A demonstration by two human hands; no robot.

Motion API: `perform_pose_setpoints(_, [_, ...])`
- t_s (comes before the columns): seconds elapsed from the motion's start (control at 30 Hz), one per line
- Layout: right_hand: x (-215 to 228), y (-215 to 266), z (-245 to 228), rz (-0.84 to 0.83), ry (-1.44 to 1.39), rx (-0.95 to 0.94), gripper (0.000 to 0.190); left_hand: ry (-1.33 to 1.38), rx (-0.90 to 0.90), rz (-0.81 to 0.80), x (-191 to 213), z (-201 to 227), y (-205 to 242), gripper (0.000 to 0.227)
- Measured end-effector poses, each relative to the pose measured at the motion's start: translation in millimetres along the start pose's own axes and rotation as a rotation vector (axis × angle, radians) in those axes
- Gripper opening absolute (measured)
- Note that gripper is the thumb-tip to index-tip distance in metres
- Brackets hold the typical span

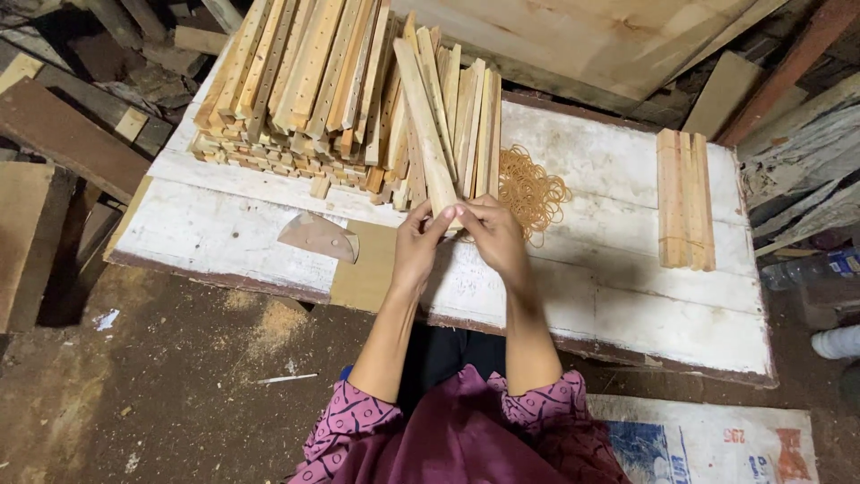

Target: Wrapping rubber bands around wooden slats

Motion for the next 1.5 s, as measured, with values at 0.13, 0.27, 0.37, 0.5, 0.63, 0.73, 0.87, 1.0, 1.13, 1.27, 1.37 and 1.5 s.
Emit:
perform_pose_setpoints(0.13, [1,10,-20,-0.036,-0.301,-0.116,0.029,-0.221,-0.084,-0.054,-15,17,8,0.043])
perform_pose_setpoints(0.27, [6,7,1,0.115,-0.802,-0.270,0.038,-0.336,-0.013,-0.182,-35,-10,18,0.034])
perform_pose_setpoints(0.37, [48,-10,82,0.184,-0.862,-0.181,0.042,-0.497,0.044,-0.298,-36,-32,17,0.041])
perform_pose_setpoints(0.5, [98,15,121,0.375,-0.928,-0.304,0.053,-1.068,0.060,-0.569,-66,-10,34,0.075])
perform_pose_setpoints(0.63, [134,40,234,0.704,-1.029,-0.432,0.058,-1.392,-0.007,-0.614,-54,-53,27,0.053])
perform_pose_setpoints(0.73, [136,66,245,0.873,-0.988,-0.449,0.050,-1.594,-0.122,-0.551,-45,-85,20,0.043])
perform_pose_setpoints(0.87, [112,87,275,1.124,-1.032,-0.482,0.069,-1.618,-0.565,-0.440,-79,-76,42,0.053])
perform_pose_setpoints(1.0, [97,91,235,1.147,-0.989,-0.486,0.071,-1.617,-0.556,-0.576,-95,-121,33,0.067])
perform_pose_setpoints(1.13, [99,92,200,1.056,-0.999,-0.535,0.058,-1.579,-0.791,-0.511,-89,-143,14,0.049])
perform_pose_setpoints(1.27, [125,105,222,0.942,-0.902,-0.574,0.070,-1.537,-0.735,-0.526,-73,-145,-9,0.037])
perform_pose_setpoints(1.37, [142,104,230,0.700,-0.624,-0.543,0.053,-1.547,-0.530,-0.550,-38,-170,-41,0.039])
perform_pose_setpoints(1.5, [141,97,207,0.565,-0.527,-0.505,0.059,-1.529,-0.475,-0.556,-47,-149,-35,0.040])
Point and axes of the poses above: each hand's wrist, its own y-axis away from the middle knuckle, its own x-axis out of the back of the hand, z = x × y, the point moved 8 cm from there along -y, towards the middle knuckle, and after that the axes turned 1 degree about y, right-handed, at the moved point
